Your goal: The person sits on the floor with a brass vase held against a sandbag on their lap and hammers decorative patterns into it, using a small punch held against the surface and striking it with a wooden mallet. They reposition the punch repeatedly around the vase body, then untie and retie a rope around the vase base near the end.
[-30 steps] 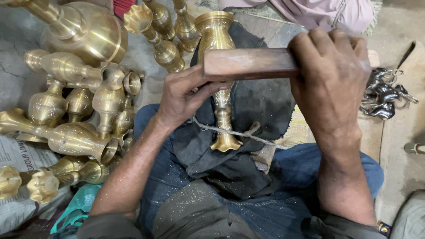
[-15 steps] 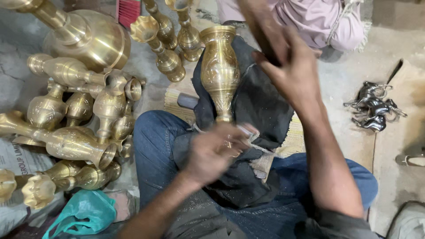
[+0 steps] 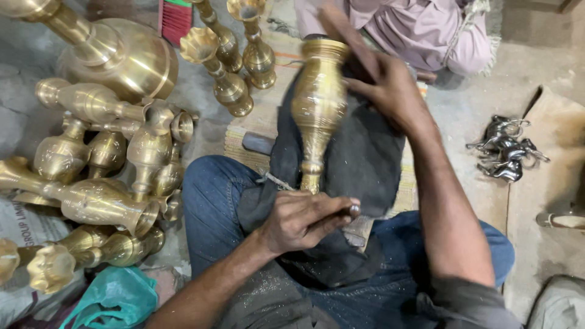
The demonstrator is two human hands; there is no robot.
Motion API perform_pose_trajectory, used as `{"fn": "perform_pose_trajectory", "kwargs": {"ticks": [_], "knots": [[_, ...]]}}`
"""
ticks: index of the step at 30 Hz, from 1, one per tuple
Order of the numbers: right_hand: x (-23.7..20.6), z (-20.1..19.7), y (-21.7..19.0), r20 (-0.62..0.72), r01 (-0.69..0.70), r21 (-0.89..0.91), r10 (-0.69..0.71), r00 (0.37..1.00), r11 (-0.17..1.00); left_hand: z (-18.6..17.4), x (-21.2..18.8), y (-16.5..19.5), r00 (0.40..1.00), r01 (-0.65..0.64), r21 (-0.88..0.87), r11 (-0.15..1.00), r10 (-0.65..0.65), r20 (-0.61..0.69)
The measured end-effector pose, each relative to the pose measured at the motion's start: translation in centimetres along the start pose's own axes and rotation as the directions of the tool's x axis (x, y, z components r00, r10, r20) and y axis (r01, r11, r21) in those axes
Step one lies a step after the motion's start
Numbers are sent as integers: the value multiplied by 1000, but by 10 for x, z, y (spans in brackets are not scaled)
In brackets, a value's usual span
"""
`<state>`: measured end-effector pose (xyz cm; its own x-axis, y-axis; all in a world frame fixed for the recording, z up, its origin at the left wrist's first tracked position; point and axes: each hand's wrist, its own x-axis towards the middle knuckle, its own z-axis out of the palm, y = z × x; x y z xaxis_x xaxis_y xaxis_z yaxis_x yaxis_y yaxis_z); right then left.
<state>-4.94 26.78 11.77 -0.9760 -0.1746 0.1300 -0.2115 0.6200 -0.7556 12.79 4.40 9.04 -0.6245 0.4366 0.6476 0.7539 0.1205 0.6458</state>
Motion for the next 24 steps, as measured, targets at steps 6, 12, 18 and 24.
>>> {"fn": "perform_pose_trajectory", "kwargs": {"ticks": [6,12,18,24], "knots": [[-27,-20,22,-44,-69,155,76,996,986,-5,-7,-21,992,117,-144,983,-108,64],[-49,-24,-2,-300,-49,12,50,953,999,6,-16,-9,832,351,-491,797,-506,-227],[-55,-17,-28,-81,14,-230,-33,996,973,-7,6,-13,801,366,-215,905,-425,-422],[-43,-14,-1,71,224,204,-243,967,953,-21,37,-19,818,397,-237,887,-459,-348]]}}
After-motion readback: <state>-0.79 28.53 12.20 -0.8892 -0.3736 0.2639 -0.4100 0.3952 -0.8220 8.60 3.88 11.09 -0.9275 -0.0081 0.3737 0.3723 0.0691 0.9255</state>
